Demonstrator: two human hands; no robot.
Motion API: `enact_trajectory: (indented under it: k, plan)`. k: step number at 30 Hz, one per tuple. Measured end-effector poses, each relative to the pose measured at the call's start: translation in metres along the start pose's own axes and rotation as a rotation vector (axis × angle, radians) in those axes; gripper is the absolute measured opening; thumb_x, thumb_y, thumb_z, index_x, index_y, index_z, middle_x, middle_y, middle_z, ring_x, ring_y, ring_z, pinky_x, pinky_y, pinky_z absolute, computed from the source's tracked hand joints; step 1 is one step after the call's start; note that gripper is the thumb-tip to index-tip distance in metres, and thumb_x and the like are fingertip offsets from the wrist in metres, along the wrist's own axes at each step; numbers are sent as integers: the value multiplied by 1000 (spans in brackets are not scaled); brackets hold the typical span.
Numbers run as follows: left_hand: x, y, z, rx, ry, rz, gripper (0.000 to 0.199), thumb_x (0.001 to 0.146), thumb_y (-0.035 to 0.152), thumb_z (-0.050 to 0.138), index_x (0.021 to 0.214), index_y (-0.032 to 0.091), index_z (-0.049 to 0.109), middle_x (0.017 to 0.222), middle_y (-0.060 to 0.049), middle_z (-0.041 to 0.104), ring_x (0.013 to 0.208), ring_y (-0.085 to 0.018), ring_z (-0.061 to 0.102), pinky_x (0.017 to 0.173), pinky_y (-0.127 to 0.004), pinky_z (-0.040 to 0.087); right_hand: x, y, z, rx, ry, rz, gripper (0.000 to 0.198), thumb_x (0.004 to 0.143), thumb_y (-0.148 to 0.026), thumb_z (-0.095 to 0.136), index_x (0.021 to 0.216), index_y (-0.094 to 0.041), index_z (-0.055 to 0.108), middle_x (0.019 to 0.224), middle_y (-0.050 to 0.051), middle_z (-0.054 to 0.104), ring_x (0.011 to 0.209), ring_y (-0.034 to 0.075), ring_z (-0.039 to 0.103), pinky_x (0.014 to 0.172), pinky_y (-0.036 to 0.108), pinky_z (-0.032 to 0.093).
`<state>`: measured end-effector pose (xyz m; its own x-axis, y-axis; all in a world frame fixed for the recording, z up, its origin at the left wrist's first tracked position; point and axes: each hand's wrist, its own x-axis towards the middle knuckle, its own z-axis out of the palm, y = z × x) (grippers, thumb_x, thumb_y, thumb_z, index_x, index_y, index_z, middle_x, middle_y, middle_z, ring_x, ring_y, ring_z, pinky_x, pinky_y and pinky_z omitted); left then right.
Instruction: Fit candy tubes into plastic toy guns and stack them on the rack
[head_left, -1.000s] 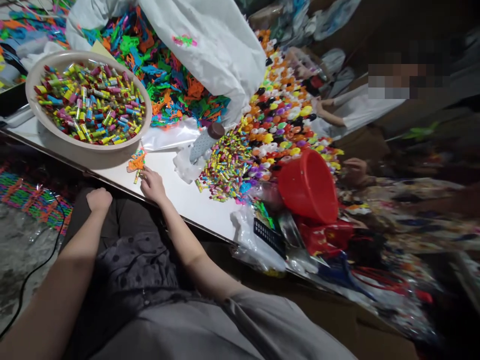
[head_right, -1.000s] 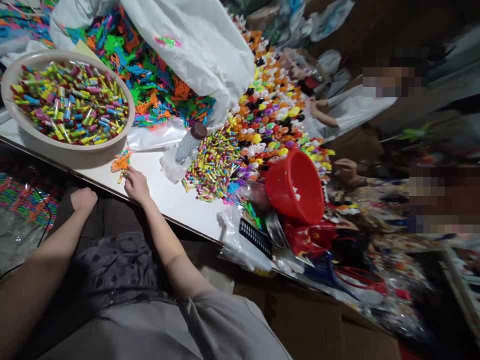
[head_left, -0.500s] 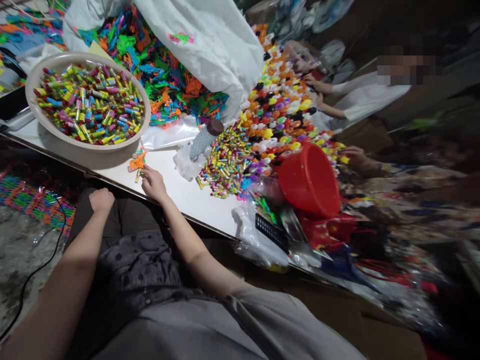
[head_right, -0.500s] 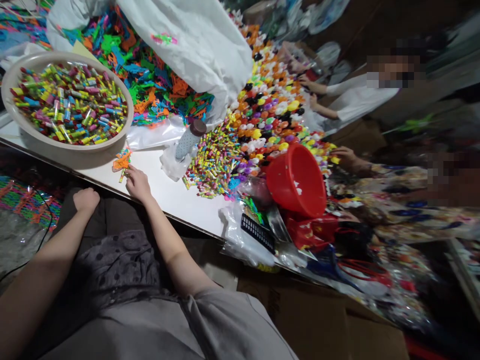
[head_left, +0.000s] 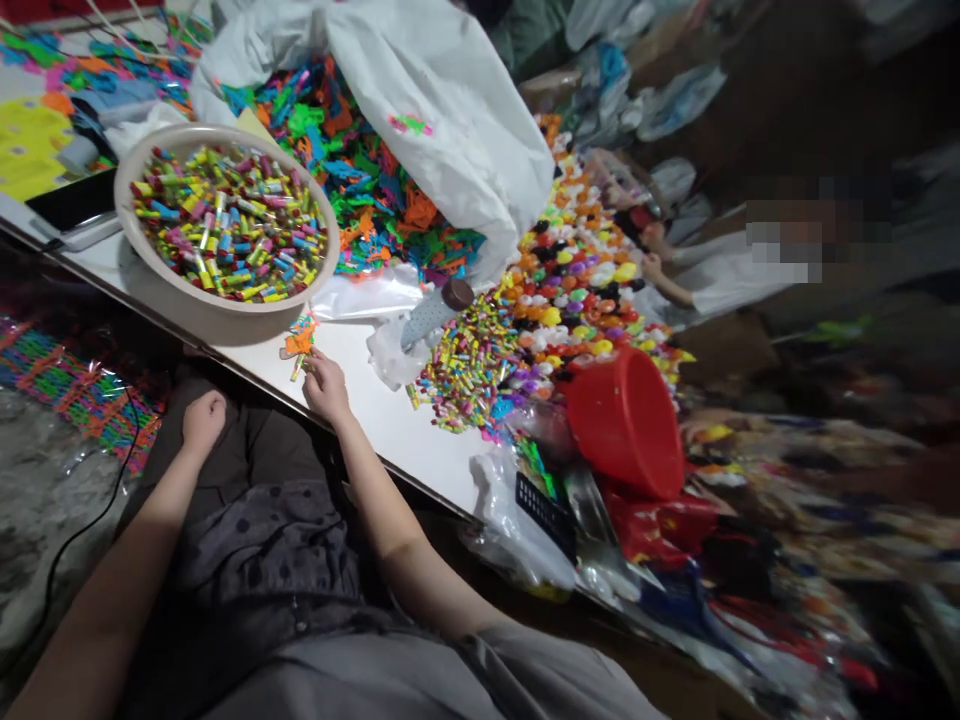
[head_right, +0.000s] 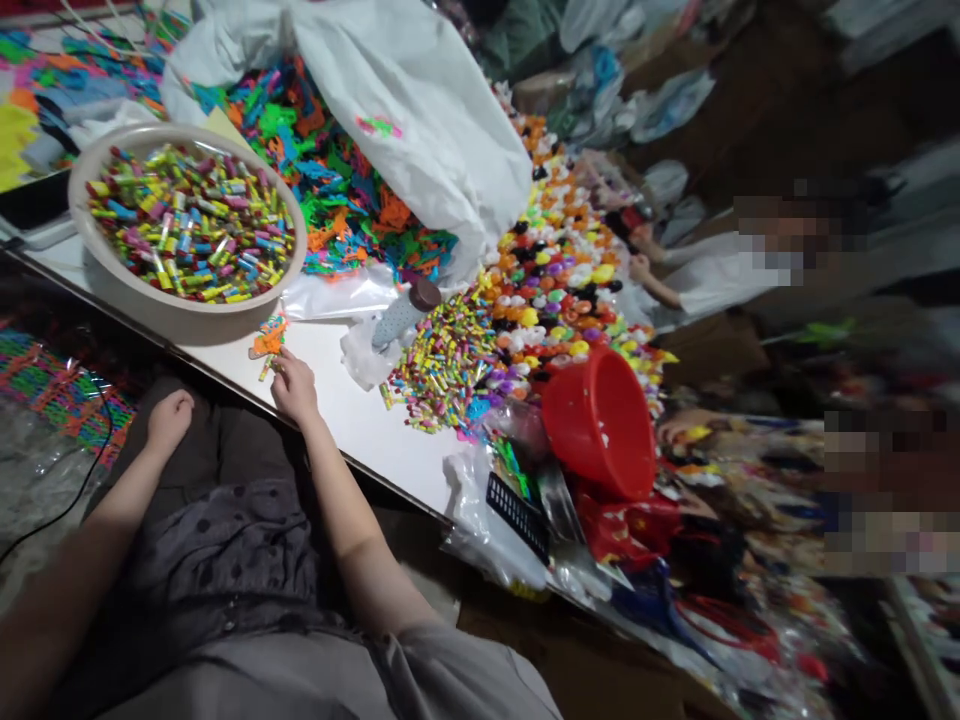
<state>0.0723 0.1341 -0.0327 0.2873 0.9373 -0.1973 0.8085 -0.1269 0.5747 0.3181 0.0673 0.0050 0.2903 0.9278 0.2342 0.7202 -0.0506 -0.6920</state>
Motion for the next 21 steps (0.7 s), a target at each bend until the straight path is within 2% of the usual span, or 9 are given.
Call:
enact_trajectory:
  k: [3, 5, 7, 11, 15, 18, 21]
  plan:
    - [-7, -6, 0, -132, 14, -5, 21, 78, 20, 36, 74, 20, 57, 75, -3, 63, 77, -18, 58, 68, -26, 38, 5, -10, -1, 85, 44, 143, 32, 78, -18, 45, 105, -14, 61, 122, 15, 60, 114, 23, 55, 100, 40, 41]
    - [-5, -7, 0, -169, 19, -16, 19, 78, 20, 38, 72, 21, 57, 77, -3, 64, 80, -19, 58, 72, -27, 39, 13, -25, -3, 98, 153, 294, 38, 78, -24, 45, 112, -12, 58, 119, 16, 60, 110, 24, 55, 96, 42, 43]
    - [-2, -7, 0, -204, 33, -47, 18, 78, 19, 40, 73, 21, 58, 79, -4, 65, 82, -20, 59, 74, -28, 40, 21, -42, -2, 86, 258, 335, 43, 79, -31, 45, 116, -12, 55, 117, 16, 59, 110, 24, 54, 94, 42, 44]
    - [3, -13, -3, -294, 109, -113, 22, 80, 15, 39, 89, 20, 59, 89, -5, 66, 87, -19, 60, 78, -27, 43, 25, -63, 10, 18, 262, 188, 34, 82, -32, 40, 105, -14, 57, 108, 12, 61, 103, 22, 55, 92, 41, 43]
    - [20, -19, -20, -403, 292, -199, 31, 81, 10, 34, 106, 16, 52, 102, -10, 62, 97, -17, 58, 88, -27, 44, 18, -51, 31, -174, 193, 60, 34, 82, -32, 43, 106, -13, 57, 107, 13, 60, 105, 22, 53, 96, 43, 40]
    - [55, -16, -48, -478, 513, -169, 30, 78, 8, 38, 102, 17, 53, 99, -9, 62, 99, -19, 56, 95, -32, 41, 16, -34, 42, -278, 175, 46, 34, 79, -29, 44, 106, -12, 56, 110, 16, 59, 106, 24, 52, 97, 45, 40]
    - [103, -4, -81, -432, 587, -93, 38, 79, 11, 43, 114, 22, 53, 112, -8, 62, 111, -25, 50, 101, -41, 35, 16, -26, 47, -379, 177, 47, 33, 74, -25, 44, 101, -12, 59, 113, 17, 57, 110, 26, 50, 100, 47, 37]
